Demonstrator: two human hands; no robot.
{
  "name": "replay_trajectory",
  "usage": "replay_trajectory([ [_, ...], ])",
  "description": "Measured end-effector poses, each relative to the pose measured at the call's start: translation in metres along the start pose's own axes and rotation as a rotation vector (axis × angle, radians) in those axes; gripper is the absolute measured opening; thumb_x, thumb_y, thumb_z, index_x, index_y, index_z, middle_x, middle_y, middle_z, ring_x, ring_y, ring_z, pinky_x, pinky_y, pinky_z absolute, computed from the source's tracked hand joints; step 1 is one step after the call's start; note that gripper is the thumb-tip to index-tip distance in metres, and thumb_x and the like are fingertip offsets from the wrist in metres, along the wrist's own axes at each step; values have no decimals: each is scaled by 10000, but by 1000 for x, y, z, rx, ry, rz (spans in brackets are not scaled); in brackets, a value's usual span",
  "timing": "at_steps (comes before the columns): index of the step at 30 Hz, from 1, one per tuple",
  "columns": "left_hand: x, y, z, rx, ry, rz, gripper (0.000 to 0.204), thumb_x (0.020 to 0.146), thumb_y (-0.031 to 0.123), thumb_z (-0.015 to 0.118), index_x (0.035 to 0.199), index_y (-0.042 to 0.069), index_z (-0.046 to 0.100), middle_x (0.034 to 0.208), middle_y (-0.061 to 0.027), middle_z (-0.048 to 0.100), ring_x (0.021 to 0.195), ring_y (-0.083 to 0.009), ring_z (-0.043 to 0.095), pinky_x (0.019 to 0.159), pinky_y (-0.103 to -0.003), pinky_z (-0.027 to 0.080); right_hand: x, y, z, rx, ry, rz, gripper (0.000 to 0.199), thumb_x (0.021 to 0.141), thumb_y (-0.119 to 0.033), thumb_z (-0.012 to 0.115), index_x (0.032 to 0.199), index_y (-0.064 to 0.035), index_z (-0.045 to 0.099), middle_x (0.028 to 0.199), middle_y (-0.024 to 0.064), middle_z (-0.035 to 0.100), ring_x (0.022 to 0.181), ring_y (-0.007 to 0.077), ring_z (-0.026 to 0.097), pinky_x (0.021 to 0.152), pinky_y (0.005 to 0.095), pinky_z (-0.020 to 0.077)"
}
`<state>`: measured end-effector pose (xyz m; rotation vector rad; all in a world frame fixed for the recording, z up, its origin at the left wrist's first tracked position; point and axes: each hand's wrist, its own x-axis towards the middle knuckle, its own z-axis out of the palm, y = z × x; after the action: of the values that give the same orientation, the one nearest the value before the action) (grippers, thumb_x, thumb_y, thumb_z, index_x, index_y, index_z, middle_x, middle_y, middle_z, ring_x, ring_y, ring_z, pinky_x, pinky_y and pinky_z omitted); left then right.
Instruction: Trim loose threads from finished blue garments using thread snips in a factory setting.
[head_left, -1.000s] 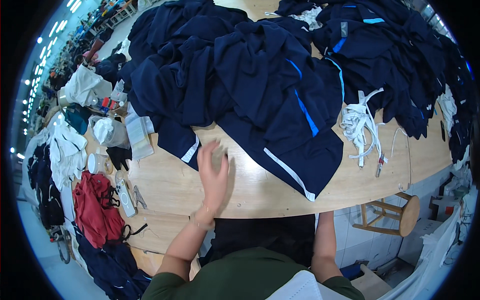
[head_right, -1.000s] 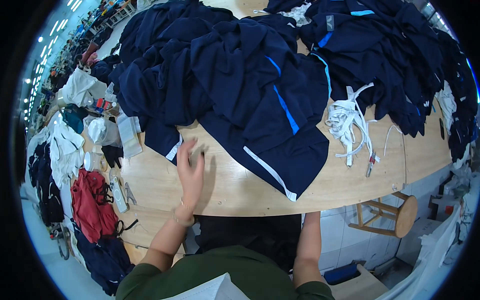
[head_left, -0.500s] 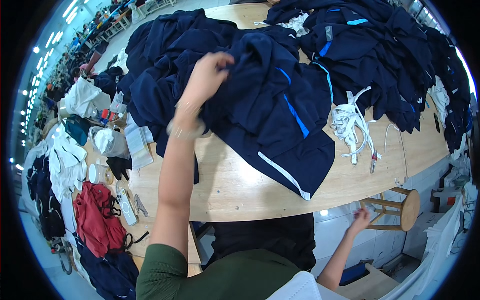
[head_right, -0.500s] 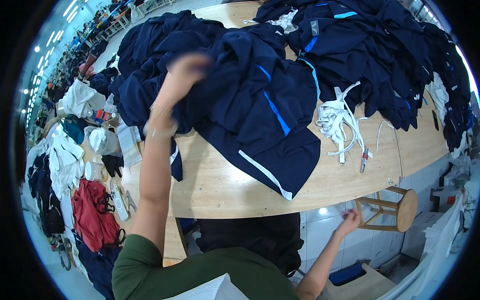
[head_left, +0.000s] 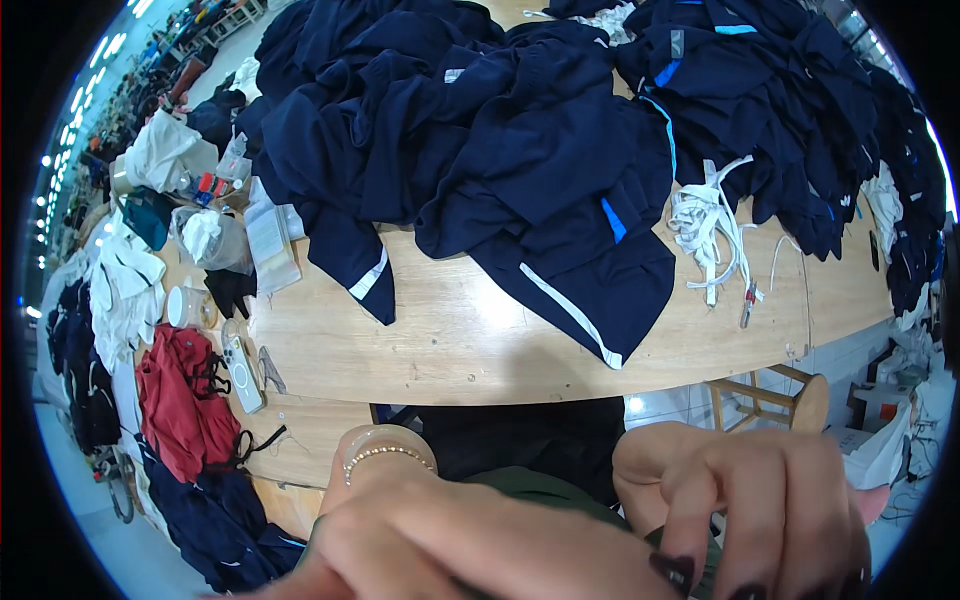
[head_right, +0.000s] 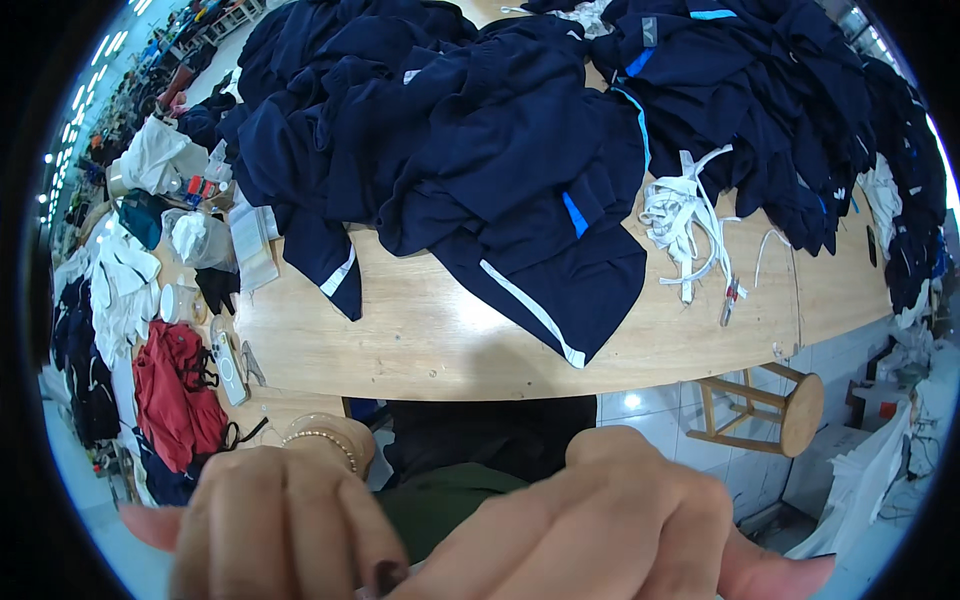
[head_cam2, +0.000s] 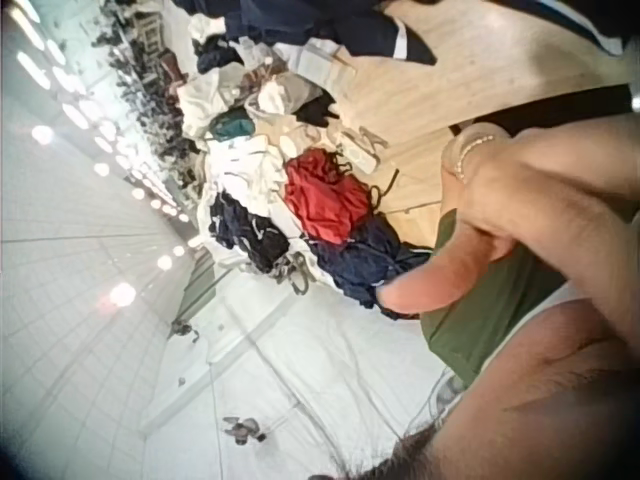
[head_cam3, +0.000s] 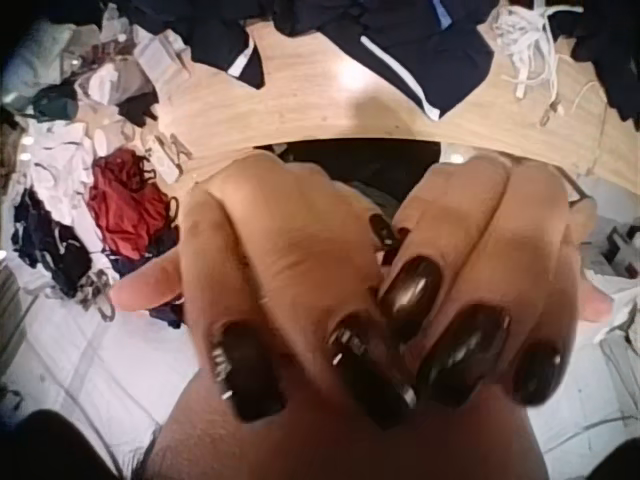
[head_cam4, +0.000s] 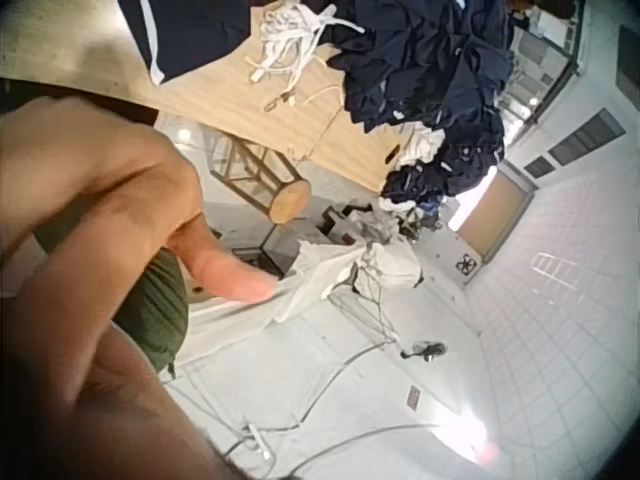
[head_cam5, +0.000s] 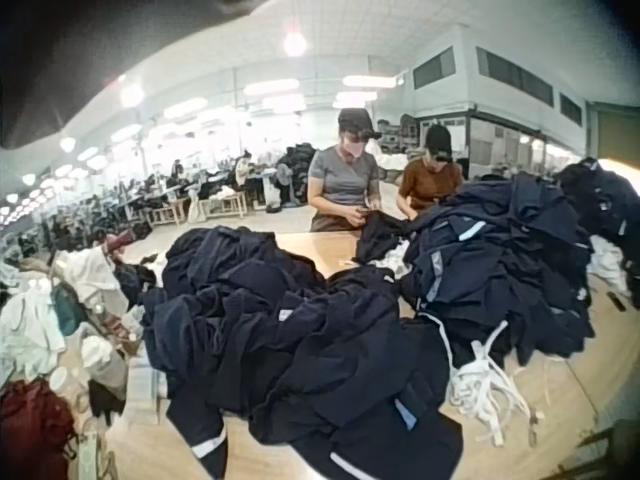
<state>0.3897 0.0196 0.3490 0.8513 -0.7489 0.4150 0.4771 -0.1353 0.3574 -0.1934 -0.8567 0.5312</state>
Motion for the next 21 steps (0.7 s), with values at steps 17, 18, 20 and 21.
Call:
replay_trajectory([
  [17,7,39,10,-56,-115,123,336,985,179,503,1281,19,494,1235,-150,595,1136,-234,584,1017,-322,430,-40,-151,-34,170,-534,119,320,1007,-136,374,1267,-110,557,1267,105,619,1167,243,593,1047,334,429],
  [18,12,42,7,-52,-127,130,345,984,163,507,1300,27,488,1257,-149,590,1154,-231,580,1031,-318,423,-38,-150,-35,175,-549,103,319,1006,-123,370,1260,-104,562,1264,104,621,1164,242,595,1045,331,432],
  [20,9,51,2,-78,-145,156,370,982,132,514,1339,42,476,1300,-147,581,1190,-224,570,1060,-310,409,-45,-168,-32,155,-565,88,319,1004,-97,362,1244,-93,571,1259,101,625,1159,239,599,1040,325,438],
  [21,9,49,-1,-92,-156,170,386,981,117,518,1358,50,471,1321,-146,576,1208,-220,565,1074,-306,402,-48,-176,-34,143,-574,81,320,1003,-84,357,1236,-88,576,1256,100,627,1156,238,601,1038,322,441],
])
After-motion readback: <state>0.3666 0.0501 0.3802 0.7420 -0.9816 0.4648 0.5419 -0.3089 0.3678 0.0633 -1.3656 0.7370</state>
